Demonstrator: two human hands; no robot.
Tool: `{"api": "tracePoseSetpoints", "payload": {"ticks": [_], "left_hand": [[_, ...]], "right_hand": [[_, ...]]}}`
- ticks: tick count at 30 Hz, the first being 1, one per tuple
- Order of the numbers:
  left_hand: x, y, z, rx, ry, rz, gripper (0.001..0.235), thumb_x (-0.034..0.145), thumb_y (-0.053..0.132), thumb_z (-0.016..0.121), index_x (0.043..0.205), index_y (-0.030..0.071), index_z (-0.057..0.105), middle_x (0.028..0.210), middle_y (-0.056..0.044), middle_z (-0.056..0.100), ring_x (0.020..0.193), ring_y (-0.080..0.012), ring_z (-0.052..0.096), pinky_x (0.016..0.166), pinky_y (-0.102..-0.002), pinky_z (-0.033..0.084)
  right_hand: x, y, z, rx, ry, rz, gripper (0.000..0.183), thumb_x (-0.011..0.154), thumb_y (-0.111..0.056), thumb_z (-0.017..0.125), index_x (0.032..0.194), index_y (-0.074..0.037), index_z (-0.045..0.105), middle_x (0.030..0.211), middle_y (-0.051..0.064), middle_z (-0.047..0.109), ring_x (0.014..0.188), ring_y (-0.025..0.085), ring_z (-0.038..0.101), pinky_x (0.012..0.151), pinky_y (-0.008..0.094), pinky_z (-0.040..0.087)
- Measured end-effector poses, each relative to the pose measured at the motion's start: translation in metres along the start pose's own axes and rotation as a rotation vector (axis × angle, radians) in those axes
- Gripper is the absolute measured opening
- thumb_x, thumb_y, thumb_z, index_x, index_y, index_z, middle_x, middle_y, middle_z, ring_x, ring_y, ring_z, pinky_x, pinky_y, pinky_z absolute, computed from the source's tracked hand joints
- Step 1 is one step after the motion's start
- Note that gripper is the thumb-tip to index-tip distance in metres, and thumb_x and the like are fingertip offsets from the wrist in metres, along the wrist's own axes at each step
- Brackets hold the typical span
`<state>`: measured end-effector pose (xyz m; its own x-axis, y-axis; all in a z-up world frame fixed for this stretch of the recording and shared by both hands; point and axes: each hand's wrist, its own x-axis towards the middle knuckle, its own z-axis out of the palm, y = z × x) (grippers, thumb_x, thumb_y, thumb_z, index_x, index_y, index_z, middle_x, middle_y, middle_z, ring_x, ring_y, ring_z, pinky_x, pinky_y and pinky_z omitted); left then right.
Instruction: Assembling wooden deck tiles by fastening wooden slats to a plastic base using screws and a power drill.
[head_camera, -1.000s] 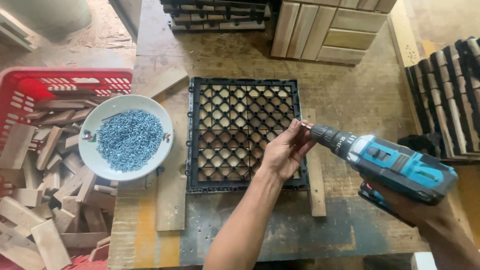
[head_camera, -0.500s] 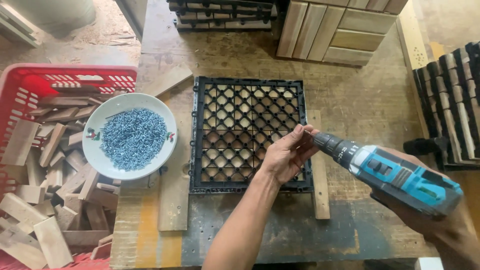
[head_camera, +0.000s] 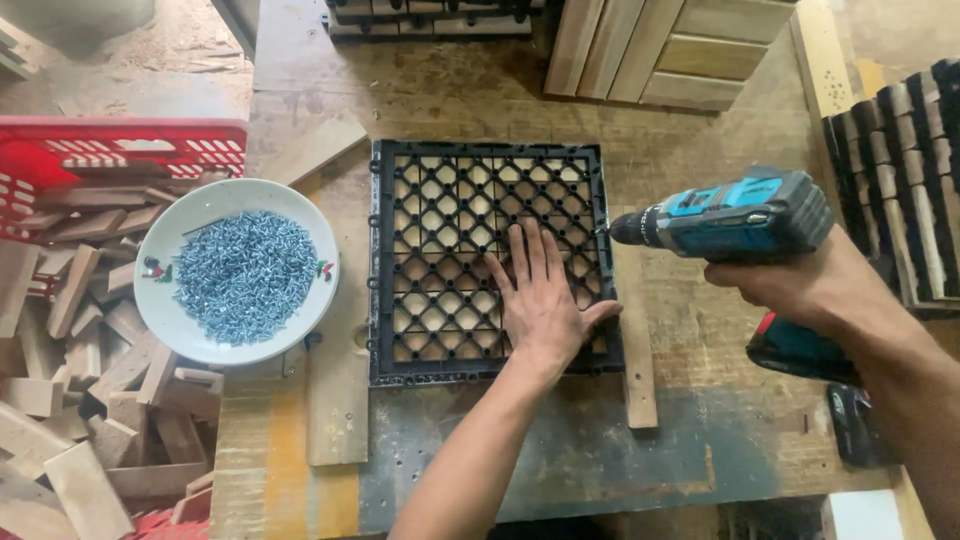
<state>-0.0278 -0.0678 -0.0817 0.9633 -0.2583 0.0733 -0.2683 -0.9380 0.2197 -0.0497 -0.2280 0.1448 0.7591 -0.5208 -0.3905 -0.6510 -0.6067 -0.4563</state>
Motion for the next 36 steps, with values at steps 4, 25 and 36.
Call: {"api": "tracePoseSetpoints", "payload": {"ticks": [4, 25, 36], "left_hand": [[-0.001, 0.0, -0.001, 0.007, 0.066, 0.013, 0.144, 0.065, 0.103, 0.043, 0.161, -0.001, 0.013, 0.17, -0.023, -0.006, 0.157, -0.0374, -0.015, 0.122, -0.068, -0.009], [-0.005, -0.039, -0.036, -0.304, 0.032, 0.113, 0.124, 0.086, 0.084, 0.06, 0.163, 0.01, -0.002, 0.167, -0.011, -0.024, 0.153, -0.0239, -0.028, 0.121, -0.058, -0.025], [-0.028, -0.294, -0.094, -0.259, 0.107, -0.606, 0.02, 0.092, 0.036, 0.075, 0.102, 0.021, 0.081, 0.117, -0.01, 0.066, 0.114, -0.0363, 0.053, 0.098, -0.054, 0.037]], "right_hand": [[0.013, -0.016, 0.003, -0.145, -0.027, 0.103, 0.019, 0.078, -0.017, 0.086, 0.089, -0.004, 0.078, 0.077, 0.016, 0.07, 0.069, 0.027, 0.061, 0.068, 0.043, 0.049], [0.051, -0.06, -0.005, -0.59, -0.238, -0.066, 0.052, 0.083, -0.014, 0.085, 0.133, -0.023, 0.073, 0.125, 0.014, 0.076, 0.112, 0.033, 0.072, 0.103, 0.042, 0.055], [0.007, -0.022, -0.005, -0.261, -0.038, -0.072, 0.058, 0.075, -0.013, 0.091, 0.131, -0.012, 0.073, 0.121, 0.017, 0.075, 0.105, 0.034, 0.07, 0.092, 0.045, 0.053]]}}
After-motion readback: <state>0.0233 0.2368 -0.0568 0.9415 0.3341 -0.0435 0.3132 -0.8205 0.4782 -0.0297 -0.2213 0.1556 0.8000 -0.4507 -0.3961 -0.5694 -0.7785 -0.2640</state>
